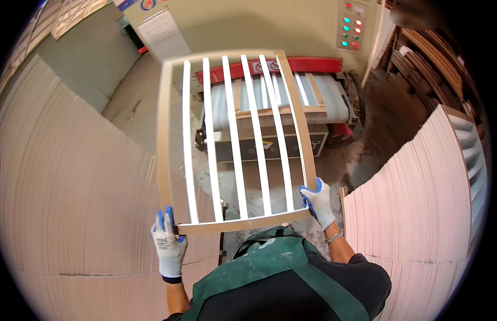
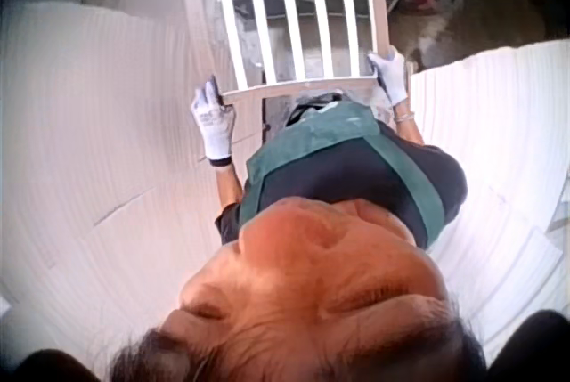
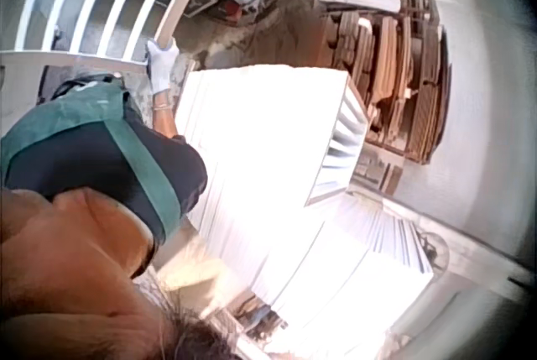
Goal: The person repeatedly picks up wooden slatted frames from a stack and feeds them into a UV coating machine. They then retrieve the processed frames from the other side and stack them.
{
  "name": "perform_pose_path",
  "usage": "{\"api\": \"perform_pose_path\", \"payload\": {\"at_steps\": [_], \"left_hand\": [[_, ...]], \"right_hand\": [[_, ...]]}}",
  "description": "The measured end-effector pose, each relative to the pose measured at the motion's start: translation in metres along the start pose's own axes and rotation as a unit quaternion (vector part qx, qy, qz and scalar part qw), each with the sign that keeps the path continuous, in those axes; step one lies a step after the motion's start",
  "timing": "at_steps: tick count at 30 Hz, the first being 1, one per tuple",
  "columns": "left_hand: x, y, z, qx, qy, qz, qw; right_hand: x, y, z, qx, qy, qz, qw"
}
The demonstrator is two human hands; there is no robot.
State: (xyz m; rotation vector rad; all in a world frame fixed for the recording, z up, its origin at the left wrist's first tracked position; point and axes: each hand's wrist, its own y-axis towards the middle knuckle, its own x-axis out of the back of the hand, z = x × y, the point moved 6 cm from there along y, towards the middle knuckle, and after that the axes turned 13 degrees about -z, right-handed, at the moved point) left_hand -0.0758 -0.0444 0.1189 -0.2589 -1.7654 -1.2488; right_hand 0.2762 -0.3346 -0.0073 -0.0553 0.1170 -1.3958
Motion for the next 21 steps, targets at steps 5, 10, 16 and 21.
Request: {"api": "perform_pose_path", "payload": {"at_steps": [5,10,16,21], "left_hand": [[-0.083,-0.040,-0.006,0.035,-0.074,0.143,0.986],[-0.115,-0.068,-0.024,0.031,-0.101,0.197,0.975],[-0.131,-0.074,-0.029,0.052,-0.112,0.235,0.964],[-0.138,-0.062,-0.035,0.025,-0.109,0.210,0.971]], "right_hand": [[0.059,-0.022,-0.042,-0.059,-0.080,-0.054,0.994],[0.089,-0.033,-0.061,-0.082,-0.118,-0.090,0.986],[0.098,-0.030,-0.067,-0.089,-0.142,-0.102,0.981],[0.097,-0.021,-0.072,-0.101,-0.152,-0.096,0.979]]}}
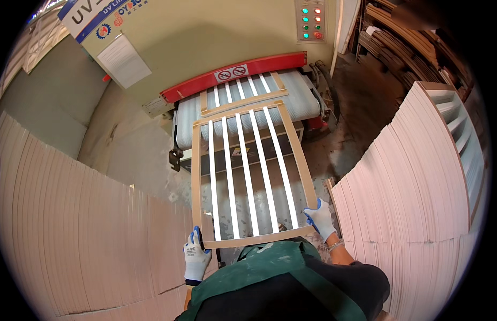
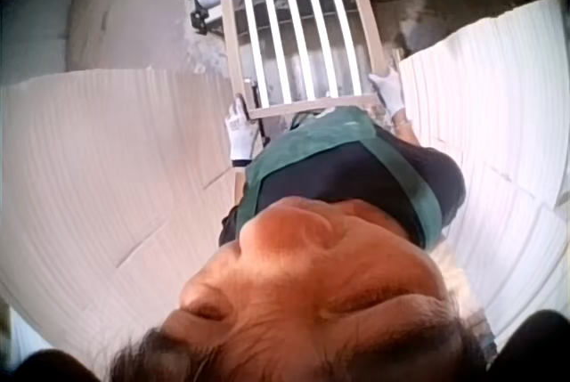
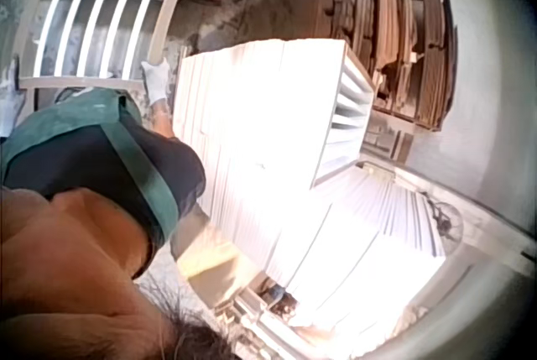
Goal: The person repeatedly picks up wooden slatted frames from a stack and feeds them into a UV coating machine. They then retrieve the processed frames from the other side and stack them.
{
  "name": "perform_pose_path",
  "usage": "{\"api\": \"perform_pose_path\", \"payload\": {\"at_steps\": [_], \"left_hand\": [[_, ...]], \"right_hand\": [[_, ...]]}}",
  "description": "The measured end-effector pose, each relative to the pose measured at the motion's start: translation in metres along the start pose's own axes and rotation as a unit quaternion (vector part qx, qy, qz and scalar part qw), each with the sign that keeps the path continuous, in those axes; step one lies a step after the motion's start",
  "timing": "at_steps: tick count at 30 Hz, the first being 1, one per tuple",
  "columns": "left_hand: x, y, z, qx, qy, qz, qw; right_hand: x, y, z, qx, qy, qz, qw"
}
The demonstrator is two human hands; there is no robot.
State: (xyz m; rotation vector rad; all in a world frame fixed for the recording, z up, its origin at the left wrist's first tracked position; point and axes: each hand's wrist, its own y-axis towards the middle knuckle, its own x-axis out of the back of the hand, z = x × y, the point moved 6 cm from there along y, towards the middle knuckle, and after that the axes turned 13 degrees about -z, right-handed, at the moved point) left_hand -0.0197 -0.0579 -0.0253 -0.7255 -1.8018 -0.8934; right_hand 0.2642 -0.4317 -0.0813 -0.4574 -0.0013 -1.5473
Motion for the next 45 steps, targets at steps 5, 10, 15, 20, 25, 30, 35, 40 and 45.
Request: {"api": "perform_pose_path", "payload": {"at_steps": [5,10,15,20,25,30,35,40,45], "left_hand": [[-0.004,0.015,-0.004,-0.008,0.012,-0.004,1.000],[-0.010,0.037,-0.006,-0.003,0.012,0.001,1.000],[-0.018,0.061,-0.004,0.022,0.039,0.027,0.999],[-0.023,0.081,-0.008,0.018,0.021,0.014,1.000],[-0.028,0.103,-0.011,0.010,0.010,0.010,1.000],[-0.011,0.116,-0.017,-0.024,0.045,-0.012,0.999],[0.068,0.113,-0.018,-0.026,0.054,-0.102,0.993],[0.229,0.098,-0.008,-0.006,0.182,-0.242,0.953],[0.423,0.069,-0.021,0.030,0.508,-0.396,0.765]], "right_hand": [[-0.007,0.023,0.003,-0.011,0.018,0.004,1.000],[-0.015,0.046,0.014,0.089,-0.097,-0.031,0.991],[-0.025,0.053,0.039,0.294,-0.168,-0.078,0.938],[-0.035,0.074,0.056,0.302,-0.302,-0.049,0.903],[-0.047,0.097,0.068,0.286,-0.350,-0.044,0.891],[-0.060,0.124,0.077,0.297,-0.373,-0.044,0.878],[-0.075,0.151,0.074,0.332,-0.358,-0.041,0.872],[-0.092,0.182,0.061,0.352,-0.381,-0.053,0.853],[-0.107,0.216,0.062,0.378,-0.356,-0.042,0.853]]}}
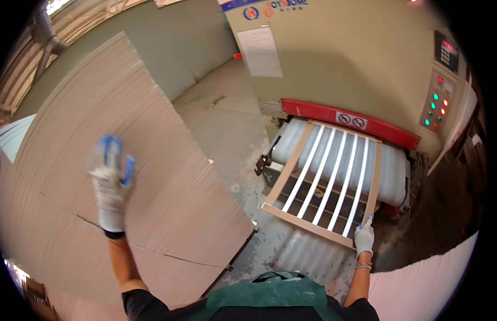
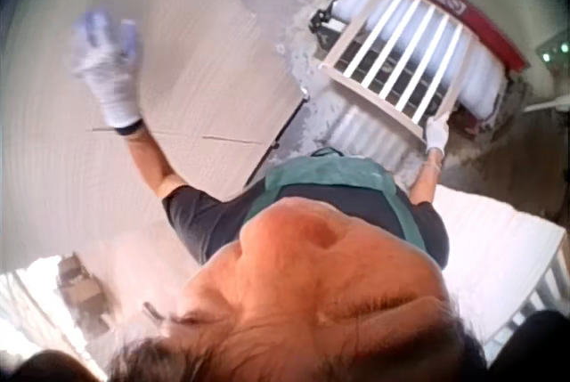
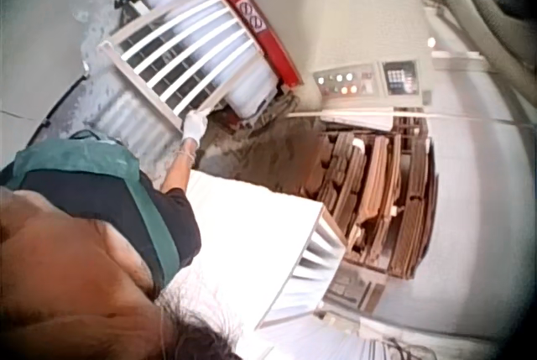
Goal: The person repeatedly picks up wooden slatted frames from a stack and feeds them into a UV coating machine. They then retrieve the processed frames from the other side and stack them.
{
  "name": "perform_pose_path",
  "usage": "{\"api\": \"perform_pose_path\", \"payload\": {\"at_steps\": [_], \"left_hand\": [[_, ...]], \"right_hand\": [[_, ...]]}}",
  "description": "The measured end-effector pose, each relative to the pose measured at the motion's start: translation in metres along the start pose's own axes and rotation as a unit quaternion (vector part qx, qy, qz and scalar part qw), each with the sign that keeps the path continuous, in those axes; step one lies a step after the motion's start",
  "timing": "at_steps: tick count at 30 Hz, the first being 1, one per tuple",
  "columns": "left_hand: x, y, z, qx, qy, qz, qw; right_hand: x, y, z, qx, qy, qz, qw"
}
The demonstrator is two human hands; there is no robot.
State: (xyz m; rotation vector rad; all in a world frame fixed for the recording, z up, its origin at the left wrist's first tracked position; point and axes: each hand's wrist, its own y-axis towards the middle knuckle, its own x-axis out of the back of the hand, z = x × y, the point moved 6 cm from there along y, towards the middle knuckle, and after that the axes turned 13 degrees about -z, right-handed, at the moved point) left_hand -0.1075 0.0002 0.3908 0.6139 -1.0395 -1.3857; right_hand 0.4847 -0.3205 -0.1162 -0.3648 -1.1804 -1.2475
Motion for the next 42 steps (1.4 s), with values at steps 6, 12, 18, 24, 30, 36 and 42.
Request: {"api": "perform_pose_path", "payload": {"at_steps": [6,12,18,24,30,36,42], "left_hand": [[0.072,0.105,0.146,-0.025,0.281,-0.142,0.949],[0.072,0.122,0.222,0.131,0.275,0.150,0.941],[0.088,0.116,0.238,0.202,0.152,0.158,0.955],[0.163,0.076,0.188,-0.147,0.118,-0.172,0.967],[0.237,0.051,0.159,-0.217,0.289,-0.141,0.922],[0.256,-0.018,0.071,-0.054,0.180,0.043,0.981],[0.208,-0.107,0.029,-0.071,0.033,0.054,0.995]], "right_hand": [[-0.014,0.037,-0.003,0.009,0.022,0.011,1.000],[-0.032,0.075,-0.019,-0.015,0.058,0.032,0.998],[-0.016,0.100,-0.007,-0.034,0.067,0.049,0.996],[0.075,0.107,0.112,0.056,0.049,-0.075,0.994],[0.154,0.081,0.337,0.071,0.649,0.225,0.723],[0.254,0.004,0.525,0.154,0.727,0.541,0.394],[0.258,-0.062,0.547,0.107,0.727,0.491,0.468]]}}
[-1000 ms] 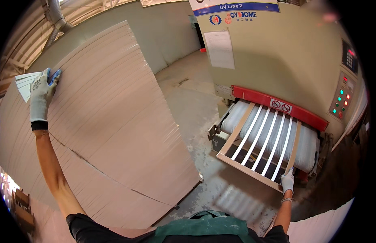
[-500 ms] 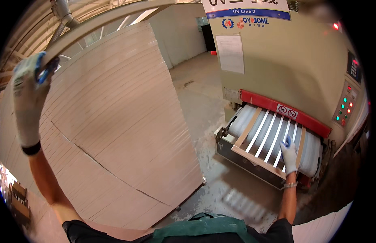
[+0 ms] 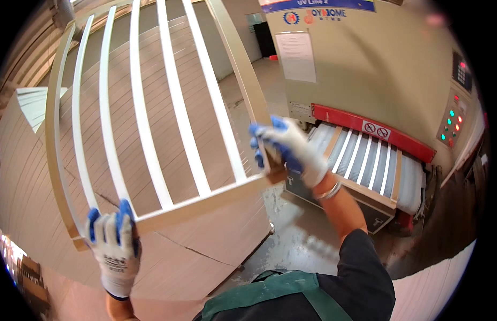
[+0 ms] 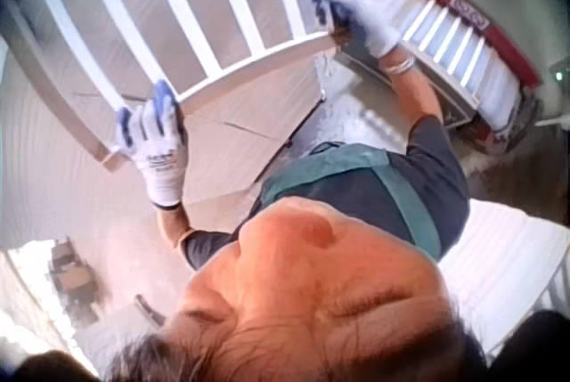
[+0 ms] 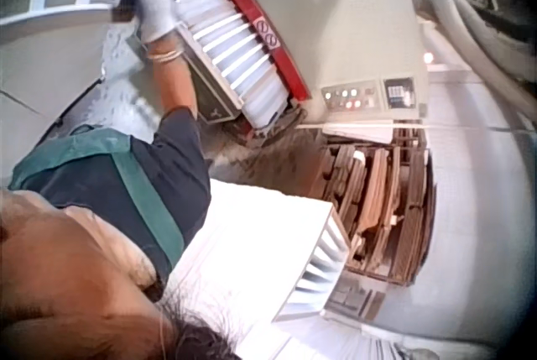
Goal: The person repeatedly picks up wooden slatted frames from a stack and feeds them into a UV coating machine. They then retrieve the processed frames from the other side and stack them.
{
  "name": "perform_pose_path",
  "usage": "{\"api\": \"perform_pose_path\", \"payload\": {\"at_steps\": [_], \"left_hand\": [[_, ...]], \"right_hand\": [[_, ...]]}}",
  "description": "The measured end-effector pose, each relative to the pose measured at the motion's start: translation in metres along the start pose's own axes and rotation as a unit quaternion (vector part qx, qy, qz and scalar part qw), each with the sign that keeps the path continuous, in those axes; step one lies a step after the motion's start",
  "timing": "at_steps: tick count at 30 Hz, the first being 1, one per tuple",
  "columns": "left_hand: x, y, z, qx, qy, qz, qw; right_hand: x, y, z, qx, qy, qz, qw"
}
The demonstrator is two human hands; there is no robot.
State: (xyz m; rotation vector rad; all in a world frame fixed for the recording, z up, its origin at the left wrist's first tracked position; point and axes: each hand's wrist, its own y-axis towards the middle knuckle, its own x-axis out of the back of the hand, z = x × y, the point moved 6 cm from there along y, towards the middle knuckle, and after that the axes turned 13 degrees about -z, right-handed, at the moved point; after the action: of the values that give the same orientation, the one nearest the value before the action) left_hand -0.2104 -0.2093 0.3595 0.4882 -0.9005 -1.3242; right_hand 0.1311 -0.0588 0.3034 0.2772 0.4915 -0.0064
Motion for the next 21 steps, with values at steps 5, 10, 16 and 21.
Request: {"api": "perform_pose_path", "payload": {"at_steps": [5,10,16,21], "left_hand": [[-0.047,-0.051,-0.032,-0.031,-0.094,0.064,0.993],[-0.082,-0.060,-0.062,-0.002,-0.126,-0.029,0.992],[-0.149,-0.071,-0.153,0.066,-0.391,0.089,0.914],[-0.173,-0.096,-0.253,0.034,-0.533,0.152,0.831]], "right_hand": [[0.054,-0.059,-0.072,0.081,-0.119,-0.272,0.952],[0.147,-0.157,-0.092,0.082,-0.112,-0.402,0.905],[0.225,-0.293,-0.090,0.065,-0.188,-0.561,0.803],[0.253,-0.394,-0.099,-0.004,-0.261,-0.645,0.719]]}}
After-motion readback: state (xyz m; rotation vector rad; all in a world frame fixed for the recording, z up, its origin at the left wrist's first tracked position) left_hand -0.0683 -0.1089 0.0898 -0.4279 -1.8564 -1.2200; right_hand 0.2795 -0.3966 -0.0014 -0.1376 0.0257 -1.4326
